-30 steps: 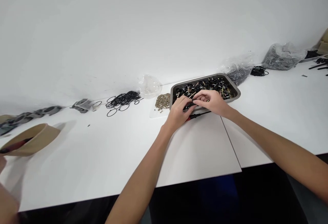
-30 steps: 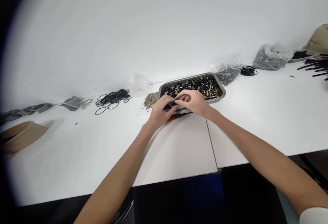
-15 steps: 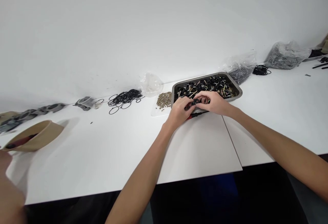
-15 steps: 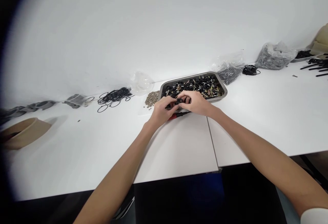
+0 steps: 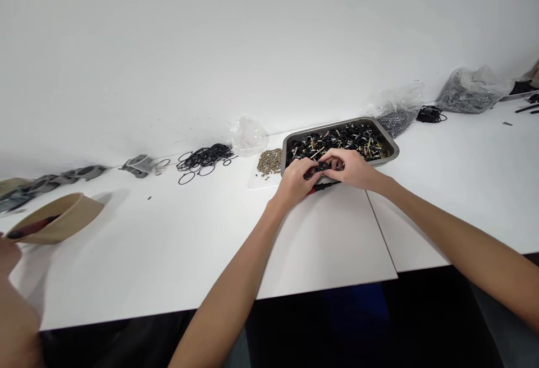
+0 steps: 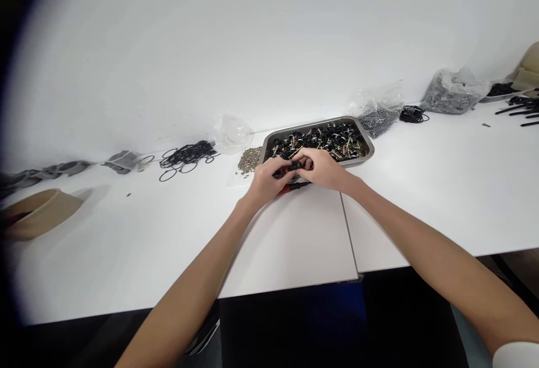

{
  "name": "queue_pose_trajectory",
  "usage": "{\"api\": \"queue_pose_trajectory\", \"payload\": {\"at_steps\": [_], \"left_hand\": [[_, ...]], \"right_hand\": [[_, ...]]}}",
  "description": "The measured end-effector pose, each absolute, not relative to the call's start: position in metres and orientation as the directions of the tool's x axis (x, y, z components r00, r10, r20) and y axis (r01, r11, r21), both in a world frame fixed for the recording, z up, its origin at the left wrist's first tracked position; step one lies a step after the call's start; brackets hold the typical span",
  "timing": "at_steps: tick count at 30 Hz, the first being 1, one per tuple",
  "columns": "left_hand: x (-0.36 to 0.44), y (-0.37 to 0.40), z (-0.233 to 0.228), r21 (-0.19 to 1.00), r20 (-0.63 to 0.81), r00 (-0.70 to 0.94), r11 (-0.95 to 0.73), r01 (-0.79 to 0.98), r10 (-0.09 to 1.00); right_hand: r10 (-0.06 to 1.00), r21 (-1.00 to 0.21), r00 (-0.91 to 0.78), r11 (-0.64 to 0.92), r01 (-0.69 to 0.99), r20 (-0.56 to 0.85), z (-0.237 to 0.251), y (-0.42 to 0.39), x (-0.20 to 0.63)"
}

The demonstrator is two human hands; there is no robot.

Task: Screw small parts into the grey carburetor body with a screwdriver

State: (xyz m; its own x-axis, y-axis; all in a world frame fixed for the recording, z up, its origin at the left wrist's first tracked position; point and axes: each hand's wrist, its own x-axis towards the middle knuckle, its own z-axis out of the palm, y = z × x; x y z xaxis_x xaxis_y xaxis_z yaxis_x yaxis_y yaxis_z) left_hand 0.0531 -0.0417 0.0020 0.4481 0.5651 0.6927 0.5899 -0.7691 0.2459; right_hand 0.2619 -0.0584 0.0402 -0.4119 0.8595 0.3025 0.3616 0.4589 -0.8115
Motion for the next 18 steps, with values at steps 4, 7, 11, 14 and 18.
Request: {"api": "queue_pose_trajectory", "payload": {"at_steps": [4, 7, 11, 14, 18], "left_hand": [[0.053, -0.042, 0.002, 0.246, 0.685, 0.453, -0.766, 0.594, 0.571], [0.052, -0.041, 0.002, 0.243, 0.676, 0.457, -0.761, 0.602, 0.578], [0.052, -0.041, 0.002, 0.247, 0.656, 0.457, -0.743, 0.622, 0.601], [0.053, -0.041, 0.002, 0.249, 0.666, 0.449, -0.746, 0.618, 0.595], [0.052, -0.041, 0.001, 0.253, 0.678, 0.439, -0.747, 0.614, 0.590]], "right_hand": [[0.866, -0.821, -0.406, 0.446, 0.356, 0.294, 0.040, -0.059, 0.262], [0.870, -0.825, -0.405, 0.436, 0.361, 0.283, 0.040, -0.060, 0.260], [0.868, -0.827, -0.410, 0.435, 0.356, 0.280, 0.041, -0.060, 0.260], [0.857, -0.832, -0.432, 0.442, 0.337, 0.281, 0.047, -0.054, 0.269], [0.914, -0.799, -0.283, 0.394, 0.455, 0.289, 0.055, -0.035, 0.304]]}}
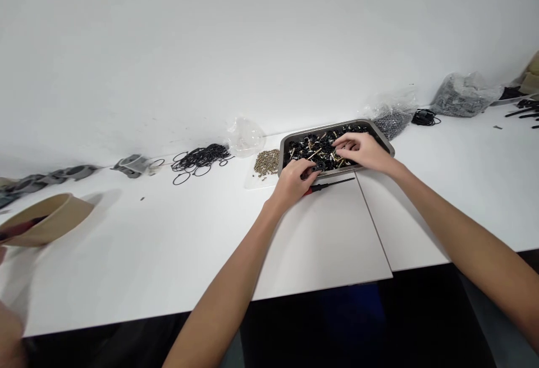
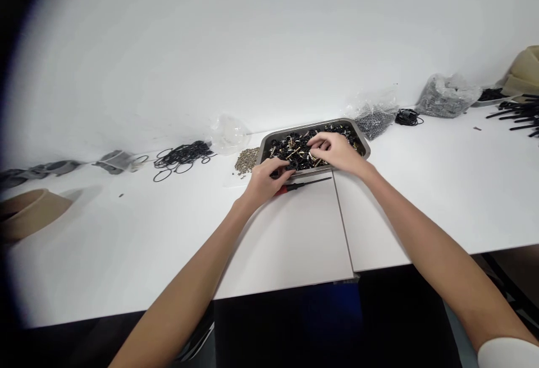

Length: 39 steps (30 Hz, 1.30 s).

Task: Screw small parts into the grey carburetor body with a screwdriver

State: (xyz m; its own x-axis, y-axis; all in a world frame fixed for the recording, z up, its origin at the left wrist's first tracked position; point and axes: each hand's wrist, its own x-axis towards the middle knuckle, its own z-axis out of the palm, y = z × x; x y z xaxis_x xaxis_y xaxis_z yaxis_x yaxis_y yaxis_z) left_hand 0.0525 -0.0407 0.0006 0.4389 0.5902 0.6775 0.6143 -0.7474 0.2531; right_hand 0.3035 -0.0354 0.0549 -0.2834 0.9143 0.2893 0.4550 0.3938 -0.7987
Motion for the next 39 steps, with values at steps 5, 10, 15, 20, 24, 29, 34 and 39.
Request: {"api": "queue_pose_trajectory", "payload": {"at_steps": [5, 10, 15, 20, 24, 29, 34, 39], "left_hand": [[0.053, -0.040, -0.001, 0.252, 0.699, 0.427, -0.756, 0.605, 0.574], [0.053, -0.041, 0.000, 0.256, 0.685, 0.433, -0.750, 0.610, 0.586], [0.053, -0.041, 0.000, 0.278, 0.672, 0.428, -0.742, 0.611, 0.604], [0.053, -0.041, 0.002, 0.282, 0.668, 0.435, -0.746, 0.603, 0.604], [0.053, -0.042, 0.003, 0.289, 0.645, 0.433, -0.725, 0.625, 0.630], [0.053, -0.043, 0.003, 0.290, 0.625, 0.434, -0.709, 0.642, 0.649], [0.053, -0.043, 0.004, 0.292, 0.632, 0.435, -0.717, 0.632, 0.641], [0.054, -0.043, 0.005, 0.298, 0.622, 0.434, -0.709, 0.639, 0.652]], "right_hand": [[0.963, -0.657, -0.239, 0.258, 0.709, 0.120, 0.048, -0.015, 0.336], [0.947, -0.554, -0.298, 0.312, 0.772, 0.118, 0.041, -0.015, 0.330], [0.949, -0.597, -0.287, 0.308, 0.741, 0.132, 0.043, -0.015, 0.329], [0.945, -0.628, -0.235, 0.326, 0.706, 0.227, 0.041, -0.013, 0.331], [0.941, -0.684, -0.154, 0.326, 0.653, 0.301, 0.043, -0.015, 0.330], [0.946, -0.781, -0.021, 0.279, 0.559, 0.322, 0.051, -0.020, 0.325], [0.939, -0.916, 0.023, 0.329, 0.230, 0.343, 0.061, -0.028, 0.313], [0.952, -0.950, -0.038, 0.306, 0.066, 0.304, 0.066, -0.041, 0.295]]}}
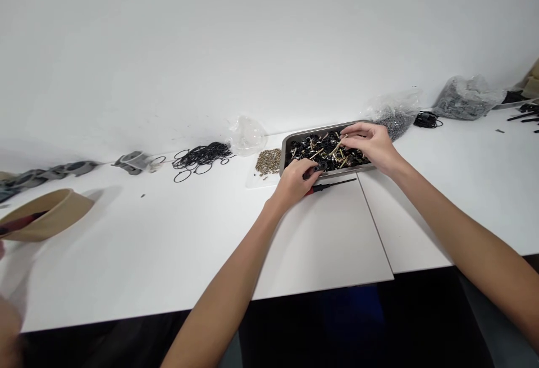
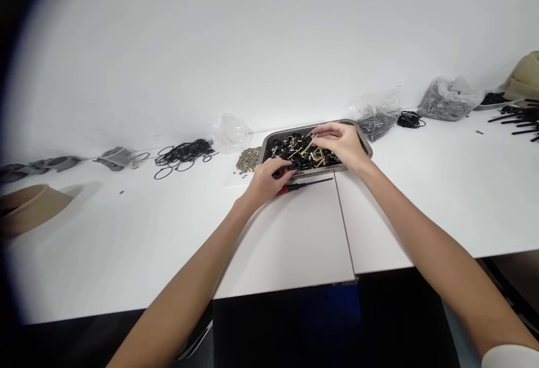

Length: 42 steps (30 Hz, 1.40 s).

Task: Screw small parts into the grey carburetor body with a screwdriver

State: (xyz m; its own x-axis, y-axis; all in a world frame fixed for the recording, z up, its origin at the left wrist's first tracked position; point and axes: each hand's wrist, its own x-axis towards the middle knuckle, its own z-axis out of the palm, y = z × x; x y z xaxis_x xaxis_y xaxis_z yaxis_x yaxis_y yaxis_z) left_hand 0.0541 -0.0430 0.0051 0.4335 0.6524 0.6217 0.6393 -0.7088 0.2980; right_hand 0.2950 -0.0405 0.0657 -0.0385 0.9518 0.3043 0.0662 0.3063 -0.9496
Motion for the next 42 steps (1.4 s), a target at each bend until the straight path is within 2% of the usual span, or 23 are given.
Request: {"api": "queue_pose_trajectory", "payload": {"at_steps": [8, 17, 23, 34, 42], "left_hand": [[0.053, -0.044, 0.007, 0.305, 0.608, 0.440, -0.706, 0.639, 0.661], [0.054, -0.043, 0.005, 0.299, 0.647, 0.426, -0.725, 0.621, 0.632], [0.053, -0.043, 0.005, 0.312, 0.613, 0.437, -0.710, 0.631, 0.658], [0.053, -0.044, 0.006, 0.323, 0.592, 0.432, -0.692, 0.646, 0.680], [0.054, -0.044, 0.007, 0.322, 0.588, 0.432, -0.688, 0.650, 0.684]], "right_hand": [[0.947, -0.955, -0.160, 0.292, 0.057, 0.280, 0.056, -0.051, 0.277], [0.946, -0.945, -0.160, 0.303, 0.118, 0.284, 0.055, -0.051, 0.277], [0.944, -0.925, -0.138, 0.323, 0.198, 0.300, 0.049, -0.053, 0.270], [0.904, -0.850, -0.180, 0.426, 0.308, 0.388, 0.048, -0.061, 0.265], [0.858, -0.802, -0.240, 0.511, 0.310, 0.454, 0.047, -0.063, 0.263]]}}
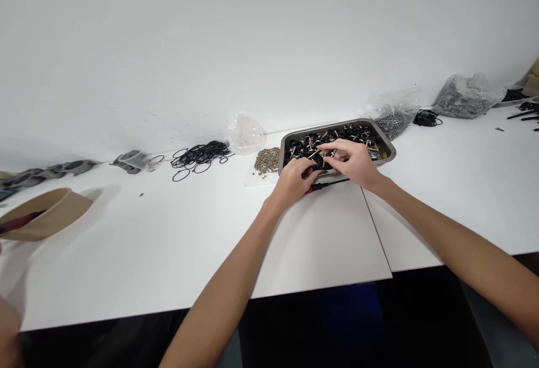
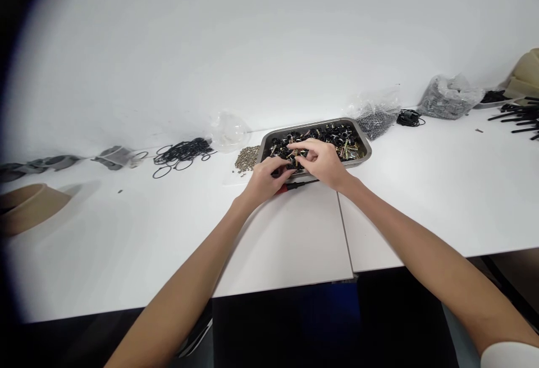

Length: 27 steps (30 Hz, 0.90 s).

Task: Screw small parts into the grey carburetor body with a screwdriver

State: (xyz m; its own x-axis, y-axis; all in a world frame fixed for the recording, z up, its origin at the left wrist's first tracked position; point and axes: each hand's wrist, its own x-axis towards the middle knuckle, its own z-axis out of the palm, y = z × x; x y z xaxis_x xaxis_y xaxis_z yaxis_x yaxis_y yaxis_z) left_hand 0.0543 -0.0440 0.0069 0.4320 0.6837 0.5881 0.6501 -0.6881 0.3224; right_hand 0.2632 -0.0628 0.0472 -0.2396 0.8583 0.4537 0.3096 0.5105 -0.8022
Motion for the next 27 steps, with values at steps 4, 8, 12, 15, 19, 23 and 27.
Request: {"api": "queue_pose_trajectory", "payload": {"at_steps": [4, 8, 12, 15, 19, 23, 27], "left_hand": [[0.054, -0.044, 0.008, 0.302, 0.587, 0.449, -0.697, 0.651, 0.674], [0.054, -0.046, 0.011, 0.313, 0.567, 0.451, -0.686, 0.657, 0.690], [0.054, -0.047, 0.013, 0.338, 0.518, 0.445, -0.653, 0.678, 0.730], [0.055, -0.048, 0.014, 0.344, 0.524, 0.446, -0.660, 0.668, 0.725], [0.056, -0.048, 0.015, 0.353, 0.542, 0.444, -0.673, 0.650, 0.713], [0.056, -0.049, 0.016, 0.359, 0.532, 0.451, -0.674, 0.646, 0.716], [0.056, -0.049, 0.017, 0.359, 0.521, 0.449, -0.663, 0.657, 0.726]], "right_hand": [[0.815, -0.752, -0.285, 0.577, 0.318, 0.504, 0.041, -0.060, 0.264], [0.710, -0.612, -0.391, 0.704, 0.360, 0.586, 0.027, -0.054, 0.261], [0.679, -0.583, -0.405, 0.734, 0.349, 0.612, 0.017, -0.050, 0.257], [0.734, -0.665, -0.359, 0.676, 0.317, 0.576, 0.019, -0.051, 0.257], [0.861, -0.849, -0.299, 0.482, 0.216, 0.412, 0.028, -0.053, 0.258], [0.918, -0.940, -0.274, 0.325, 0.105, 0.287, 0.036, -0.054, 0.259], [0.921, -0.948, -0.271, 0.309, 0.071, 0.280, 0.040, -0.055, 0.258]]}}
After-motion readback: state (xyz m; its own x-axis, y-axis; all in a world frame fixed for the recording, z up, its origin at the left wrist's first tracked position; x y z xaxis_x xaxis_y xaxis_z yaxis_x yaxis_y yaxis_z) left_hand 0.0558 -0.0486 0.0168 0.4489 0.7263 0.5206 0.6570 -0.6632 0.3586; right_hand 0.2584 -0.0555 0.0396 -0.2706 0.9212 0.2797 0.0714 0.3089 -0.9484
